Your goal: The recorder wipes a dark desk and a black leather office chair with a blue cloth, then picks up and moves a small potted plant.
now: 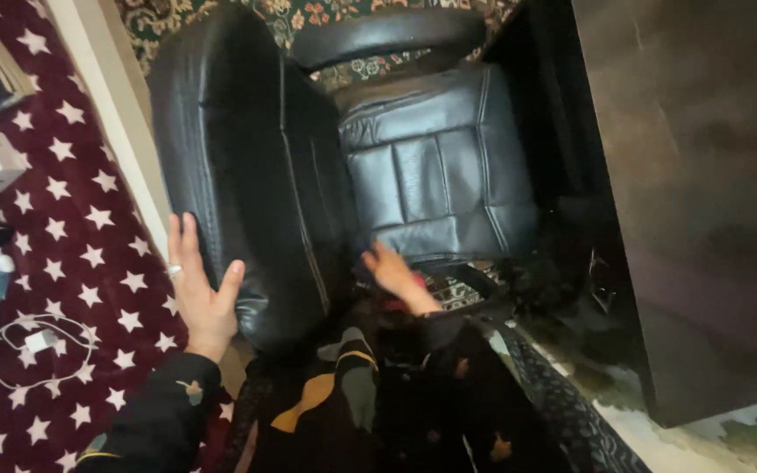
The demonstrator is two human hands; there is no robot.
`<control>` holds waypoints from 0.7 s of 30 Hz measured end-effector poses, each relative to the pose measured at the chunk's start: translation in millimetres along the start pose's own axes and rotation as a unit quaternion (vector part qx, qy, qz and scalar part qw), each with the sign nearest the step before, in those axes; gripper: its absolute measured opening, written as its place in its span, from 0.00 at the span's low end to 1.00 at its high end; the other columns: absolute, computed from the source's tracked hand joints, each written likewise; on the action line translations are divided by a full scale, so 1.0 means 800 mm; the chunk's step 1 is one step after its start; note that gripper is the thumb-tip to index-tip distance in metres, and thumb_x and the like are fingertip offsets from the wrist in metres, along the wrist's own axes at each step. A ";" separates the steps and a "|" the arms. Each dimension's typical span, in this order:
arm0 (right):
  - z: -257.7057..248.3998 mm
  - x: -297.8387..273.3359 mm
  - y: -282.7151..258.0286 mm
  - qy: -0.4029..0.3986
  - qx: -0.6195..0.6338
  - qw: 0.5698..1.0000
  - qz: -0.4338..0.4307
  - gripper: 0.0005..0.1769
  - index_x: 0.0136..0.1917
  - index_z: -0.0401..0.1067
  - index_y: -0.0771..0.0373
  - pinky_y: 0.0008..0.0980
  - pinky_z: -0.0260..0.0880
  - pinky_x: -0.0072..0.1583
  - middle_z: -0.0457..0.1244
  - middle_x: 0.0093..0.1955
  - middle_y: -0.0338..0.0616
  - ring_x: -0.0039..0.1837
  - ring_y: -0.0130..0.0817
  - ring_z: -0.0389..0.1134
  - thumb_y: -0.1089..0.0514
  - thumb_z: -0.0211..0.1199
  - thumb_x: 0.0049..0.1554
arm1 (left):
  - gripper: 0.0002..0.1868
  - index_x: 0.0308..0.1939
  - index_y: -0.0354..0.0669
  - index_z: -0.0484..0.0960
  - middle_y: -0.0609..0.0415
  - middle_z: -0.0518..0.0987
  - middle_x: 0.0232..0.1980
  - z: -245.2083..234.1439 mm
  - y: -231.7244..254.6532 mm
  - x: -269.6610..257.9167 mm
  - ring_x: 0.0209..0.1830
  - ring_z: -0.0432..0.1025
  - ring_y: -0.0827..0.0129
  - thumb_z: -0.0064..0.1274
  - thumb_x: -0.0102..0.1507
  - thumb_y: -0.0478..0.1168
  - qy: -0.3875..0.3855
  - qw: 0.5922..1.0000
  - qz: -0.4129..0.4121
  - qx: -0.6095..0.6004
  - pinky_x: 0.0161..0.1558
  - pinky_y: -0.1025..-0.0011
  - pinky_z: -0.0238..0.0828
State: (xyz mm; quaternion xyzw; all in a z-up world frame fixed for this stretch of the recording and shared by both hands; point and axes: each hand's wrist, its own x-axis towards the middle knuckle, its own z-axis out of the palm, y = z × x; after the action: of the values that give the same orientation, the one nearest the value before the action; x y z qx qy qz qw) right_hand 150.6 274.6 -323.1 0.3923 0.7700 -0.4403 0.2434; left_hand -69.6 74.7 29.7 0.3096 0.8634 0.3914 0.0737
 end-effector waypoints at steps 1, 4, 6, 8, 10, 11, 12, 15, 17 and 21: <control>-0.043 -0.015 -0.010 0.029 0.020 0.999 -0.019 0.32 0.71 0.67 0.52 0.56 0.71 0.62 0.67 0.63 0.59 0.67 0.59 0.68 0.31 0.48 0.66 | 0.45 0.82 0.44 0.55 0.32 0.50 0.81 0.000 0.000 0.003 0.80 0.47 0.33 0.56 0.64 0.51 -0.003 1.000 0.003 0.003 0.77 0.43 0.39; -0.178 -0.081 -0.026 0.266 -0.027 0.962 -0.052 0.24 0.70 0.69 0.60 0.55 0.66 0.67 0.66 0.62 0.65 0.66 0.62 0.66 0.46 0.54 0.67 | 0.43 0.82 0.40 0.54 0.31 0.48 0.81 -0.002 0.019 0.007 0.81 0.45 0.33 0.54 0.66 0.48 -0.001 1.000 0.011 -0.010 0.77 0.43 0.37; -0.208 -0.038 0.036 0.315 -0.072 0.943 -0.078 0.26 0.74 0.64 0.62 0.59 0.64 0.67 0.61 0.66 0.70 0.69 0.66 0.63 0.52 0.55 0.65 | 0.44 0.82 0.40 0.54 0.32 0.48 0.82 0.004 0.020 0.009 0.81 0.44 0.34 0.53 0.66 0.48 0.000 1.000 0.007 -0.010 0.77 0.42 0.36; -0.198 0.002 0.091 0.357 -0.110 0.921 -0.106 0.30 0.78 0.60 0.63 0.64 0.61 0.68 0.57 0.71 0.75 0.71 0.70 0.60 0.59 0.57 0.64 | 0.44 0.82 0.39 0.54 0.33 0.47 0.82 -0.002 0.031 0.006 0.82 0.43 0.35 0.53 0.66 0.48 -0.001 1.000 0.001 0.000 0.78 0.42 0.35; -0.172 0.051 0.143 0.249 -0.183 0.950 0.041 0.43 0.86 0.38 0.48 0.75 0.29 0.75 0.24 0.87 0.52 0.85 0.64 0.23 0.36 0.45 0.65 | 0.41 0.80 0.38 0.50 0.34 0.47 0.83 0.001 0.046 0.012 0.83 0.45 0.40 0.45 0.66 0.47 -0.023 0.998 -0.037 0.053 0.77 0.43 0.42; -0.148 0.065 0.137 0.246 -0.179 0.951 0.043 0.43 0.86 0.38 0.48 0.75 0.29 0.75 0.24 0.87 0.52 0.85 0.64 0.23 0.36 0.45 0.65 | 0.41 0.80 0.38 0.50 0.34 0.47 0.83 0.001 0.046 0.013 0.83 0.45 0.40 0.45 0.66 0.47 -0.027 0.997 -0.037 0.057 0.77 0.43 0.42; -0.126 0.076 0.130 0.317 -0.198 0.927 0.021 0.42 0.87 0.37 0.55 0.68 0.20 0.76 0.24 0.87 0.57 0.85 0.62 0.20 0.38 0.44 0.68 | 0.41 0.80 0.34 0.50 0.33 0.49 0.83 0.000 0.048 0.014 0.83 0.45 0.40 0.45 0.65 0.45 -0.024 0.998 -0.027 0.058 0.78 0.45 0.41; -0.064 0.081 0.094 0.372 -0.309 0.868 -0.112 0.39 0.86 0.43 0.55 0.57 0.20 0.79 0.31 0.87 0.50 0.86 0.50 0.27 0.43 0.46 0.67 | 0.41 0.80 0.34 0.49 0.32 0.48 0.83 0.006 0.049 0.017 0.84 0.44 0.38 0.43 0.66 0.44 -0.027 0.998 -0.023 0.052 0.79 0.44 0.39; -0.023 0.057 0.068 0.342 -0.390 0.824 -0.227 0.39 0.84 0.49 0.48 0.54 0.28 0.81 0.40 0.87 0.38 0.87 0.41 0.36 0.45 0.48 0.61 | 0.41 0.81 0.36 0.47 0.33 0.45 0.84 0.004 0.052 0.014 0.85 0.42 0.37 0.41 0.67 0.44 -0.033 0.998 -0.035 0.051 0.79 0.41 0.39; -0.054 0.015 0.041 0.203 -0.317 0.853 -0.361 0.36 0.79 0.58 0.47 0.46 0.50 0.71 0.48 0.83 0.44 0.77 0.43 0.52 0.53 0.55 0.57 | 0.40 0.80 0.32 0.47 0.31 0.45 0.83 0.001 0.052 0.015 0.85 0.41 0.39 0.43 0.66 0.41 -0.036 0.998 -0.030 0.043 0.80 0.44 0.36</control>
State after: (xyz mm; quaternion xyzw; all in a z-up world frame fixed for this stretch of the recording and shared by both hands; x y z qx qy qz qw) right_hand 169.2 326.8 -326.7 0.0694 0.9877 -0.1393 0.0169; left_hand -59.1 103.0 60.3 0.3000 0.8851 0.3405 0.1034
